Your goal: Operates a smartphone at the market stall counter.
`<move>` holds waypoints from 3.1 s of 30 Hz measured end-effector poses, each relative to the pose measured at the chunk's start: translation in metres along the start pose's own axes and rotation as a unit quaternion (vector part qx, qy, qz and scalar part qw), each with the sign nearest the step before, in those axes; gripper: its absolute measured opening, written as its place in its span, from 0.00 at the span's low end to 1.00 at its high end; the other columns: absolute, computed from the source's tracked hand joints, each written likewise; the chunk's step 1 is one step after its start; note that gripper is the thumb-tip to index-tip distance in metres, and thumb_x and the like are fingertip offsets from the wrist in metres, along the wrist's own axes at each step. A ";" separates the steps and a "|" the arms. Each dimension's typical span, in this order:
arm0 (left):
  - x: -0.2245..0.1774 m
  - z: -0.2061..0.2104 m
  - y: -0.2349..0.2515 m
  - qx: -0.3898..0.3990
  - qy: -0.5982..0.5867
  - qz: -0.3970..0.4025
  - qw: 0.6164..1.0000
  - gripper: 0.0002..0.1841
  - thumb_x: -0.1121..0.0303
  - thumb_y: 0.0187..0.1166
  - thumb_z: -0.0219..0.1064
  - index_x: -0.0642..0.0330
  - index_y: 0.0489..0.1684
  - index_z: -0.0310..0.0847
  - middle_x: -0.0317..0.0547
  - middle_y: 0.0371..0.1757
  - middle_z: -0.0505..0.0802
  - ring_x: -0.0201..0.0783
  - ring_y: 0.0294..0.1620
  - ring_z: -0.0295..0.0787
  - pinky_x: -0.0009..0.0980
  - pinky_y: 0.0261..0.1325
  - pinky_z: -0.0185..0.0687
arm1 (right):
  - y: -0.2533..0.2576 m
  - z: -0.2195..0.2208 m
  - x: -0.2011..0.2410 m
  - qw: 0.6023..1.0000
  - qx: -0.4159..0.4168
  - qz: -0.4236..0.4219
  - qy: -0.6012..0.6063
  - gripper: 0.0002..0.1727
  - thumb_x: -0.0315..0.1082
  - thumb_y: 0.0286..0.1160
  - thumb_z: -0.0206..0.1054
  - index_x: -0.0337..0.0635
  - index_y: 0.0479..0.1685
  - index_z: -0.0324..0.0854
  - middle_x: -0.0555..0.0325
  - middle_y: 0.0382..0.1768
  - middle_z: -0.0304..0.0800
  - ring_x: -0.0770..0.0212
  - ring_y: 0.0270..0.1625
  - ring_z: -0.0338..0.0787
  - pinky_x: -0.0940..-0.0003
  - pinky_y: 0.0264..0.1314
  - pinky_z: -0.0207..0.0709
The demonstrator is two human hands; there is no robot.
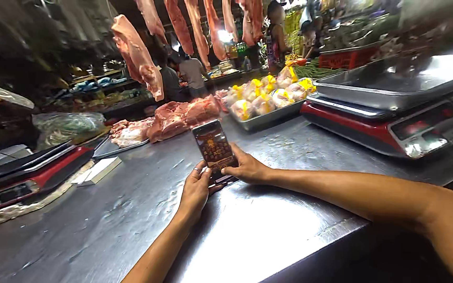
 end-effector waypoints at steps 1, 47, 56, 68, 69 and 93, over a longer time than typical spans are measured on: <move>0.000 -0.001 0.000 -0.001 0.001 -0.001 1.000 0.18 0.69 0.95 0.49 0.60 0.78 0.71 0.55 0.55 0.94 0.47 0.47 0.97 0.44 0.48 0.96 | 0.000 0.001 0.000 1.000 0.000 0.000 0.001 0.40 0.36 0.74 0.74 0.49 0.87 0.58 0.50 0.55 0.92 0.60 0.56 0.93 0.54 0.63 0.86; -0.003 -0.002 -0.007 0.015 0.006 0.007 1.000 0.19 0.68 0.96 0.48 0.57 0.81 0.69 0.54 0.55 0.92 0.44 0.46 0.95 0.42 0.48 0.94 | -0.001 0.004 0.004 1.000 -0.009 -0.009 0.006 0.36 0.30 0.76 0.72 0.49 0.84 0.59 0.56 0.55 0.92 0.65 0.55 0.94 0.61 0.62 0.88; -0.004 0.000 -0.007 0.022 -0.007 0.003 1.000 0.19 0.68 0.96 0.48 0.58 0.81 0.68 0.55 0.54 0.93 0.44 0.45 0.96 0.41 0.48 0.94 | -0.005 0.004 0.007 1.000 -0.013 -0.008 -0.005 0.37 0.34 0.77 0.72 0.51 0.85 0.58 0.58 0.55 0.93 0.66 0.53 0.95 0.63 0.58 0.89; -0.006 0.001 -0.010 0.020 0.003 -0.002 1.000 0.19 0.67 0.96 0.48 0.56 0.81 0.69 0.55 0.56 0.92 0.43 0.46 0.95 0.41 0.49 0.93 | -0.002 0.004 0.004 1.000 -0.013 -0.001 0.016 0.36 0.31 0.76 0.72 0.51 0.83 0.60 0.57 0.55 0.92 0.65 0.55 0.94 0.62 0.62 0.88; -0.006 0.001 -0.010 0.019 0.001 -0.001 1.000 0.19 0.67 0.96 0.47 0.56 0.80 0.70 0.55 0.55 0.92 0.43 0.46 0.95 0.41 0.49 0.93 | -0.002 0.004 0.003 1.000 -0.012 -0.002 0.017 0.36 0.31 0.75 0.72 0.51 0.83 0.60 0.57 0.55 0.92 0.65 0.55 0.94 0.62 0.62 0.88; -0.001 -0.002 -0.002 0.013 -0.002 -0.005 1.000 0.19 0.69 0.95 0.48 0.58 0.81 0.69 0.55 0.55 0.93 0.44 0.47 0.96 0.41 0.48 0.94 | 0.003 0.004 -0.002 0.999 -0.012 -0.014 0.035 0.38 0.31 0.74 0.72 0.47 0.85 0.58 0.55 0.59 0.91 0.64 0.58 0.93 0.63 0.65 0.87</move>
Point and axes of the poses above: each hand's wrist, its own y-axis towards the middle knuckle, its own z-axis out of the palm, x = y × z, the point moved 8 cm from there along y, towards the middle knuckle
